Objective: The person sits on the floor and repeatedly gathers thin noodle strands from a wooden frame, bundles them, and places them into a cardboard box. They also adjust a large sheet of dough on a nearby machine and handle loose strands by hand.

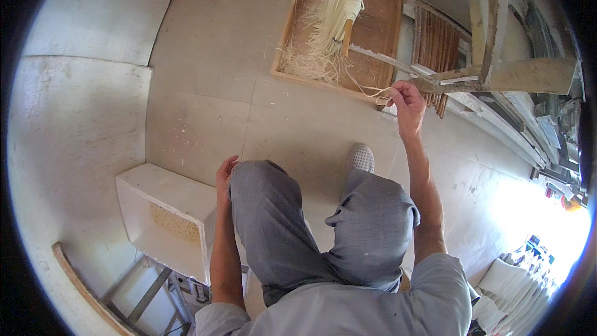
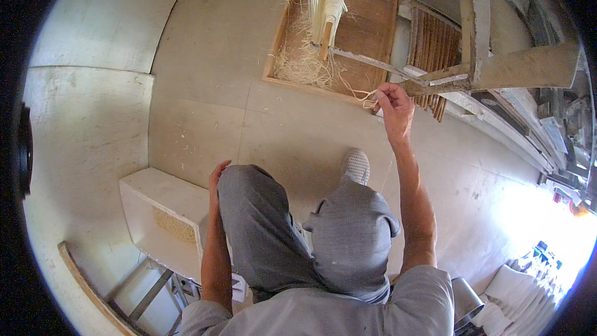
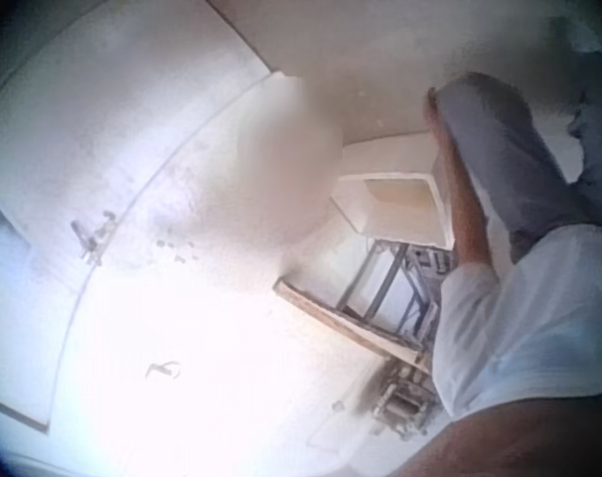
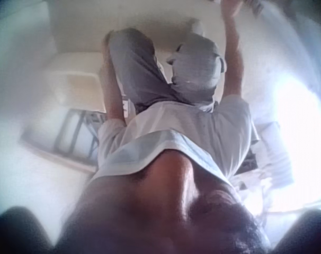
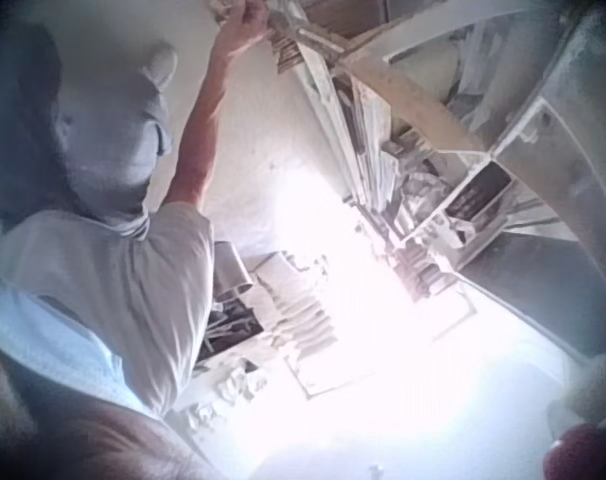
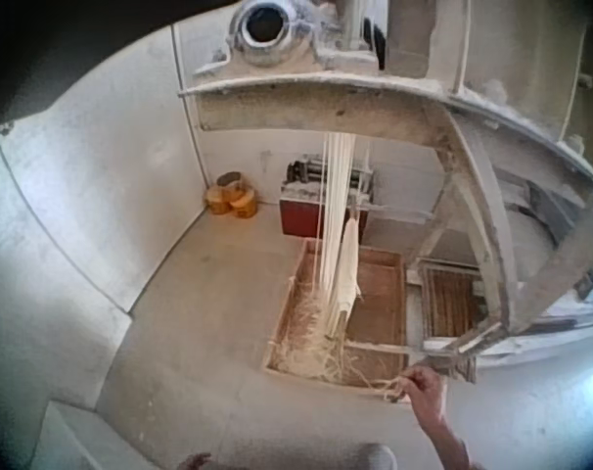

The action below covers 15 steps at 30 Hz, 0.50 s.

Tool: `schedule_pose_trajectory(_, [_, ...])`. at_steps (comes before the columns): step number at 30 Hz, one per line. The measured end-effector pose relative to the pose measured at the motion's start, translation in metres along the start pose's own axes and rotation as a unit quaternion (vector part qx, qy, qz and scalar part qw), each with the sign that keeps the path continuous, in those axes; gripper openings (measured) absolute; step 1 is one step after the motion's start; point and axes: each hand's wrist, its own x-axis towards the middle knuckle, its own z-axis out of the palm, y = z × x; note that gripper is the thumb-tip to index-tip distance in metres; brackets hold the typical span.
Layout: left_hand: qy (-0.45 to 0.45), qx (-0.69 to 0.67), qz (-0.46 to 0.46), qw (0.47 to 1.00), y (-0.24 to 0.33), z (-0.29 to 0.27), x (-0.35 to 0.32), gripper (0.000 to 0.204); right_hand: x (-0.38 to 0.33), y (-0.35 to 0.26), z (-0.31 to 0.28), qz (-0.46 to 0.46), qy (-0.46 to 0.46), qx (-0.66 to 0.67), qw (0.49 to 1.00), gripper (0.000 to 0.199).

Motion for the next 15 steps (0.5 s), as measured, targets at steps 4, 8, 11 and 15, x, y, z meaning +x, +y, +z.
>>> schedule_pose_trajectory(4, [-0.012, 0.026, 0.015, 0.999, -0.005, -0.001, 0.015, 0.034, -0.009, -0.034, 0.011, -0.057, -0.001, 0.032, 0.998, 0.011])
schedule_pose_trajectory(8, [0.018, 0.015, 0.023, 0.999, 0.009, 0.003, 0.017, 0.034, -0.012, -0.082, 0.024, -0.087, -0.019, 0.026, 0.996, 0.012])
schedule_pose_trajectory(11, [0.034, -0.007, 0.040, 0.999, 0.048, 0.022, 0.017, 0.034, -0.007, -0.125, 0.037, -0.092, -0.060, 0.029, 0.994, 0.012])
schedule_pose_trajectory(15, [-0.057, 0.076, 0.150, 0.984, 0.131, 0.080, 0.039, 0.057, 0.000, -0.186, 0.063, -0.127, -0.136, 0.023, 0.982, 0.011])
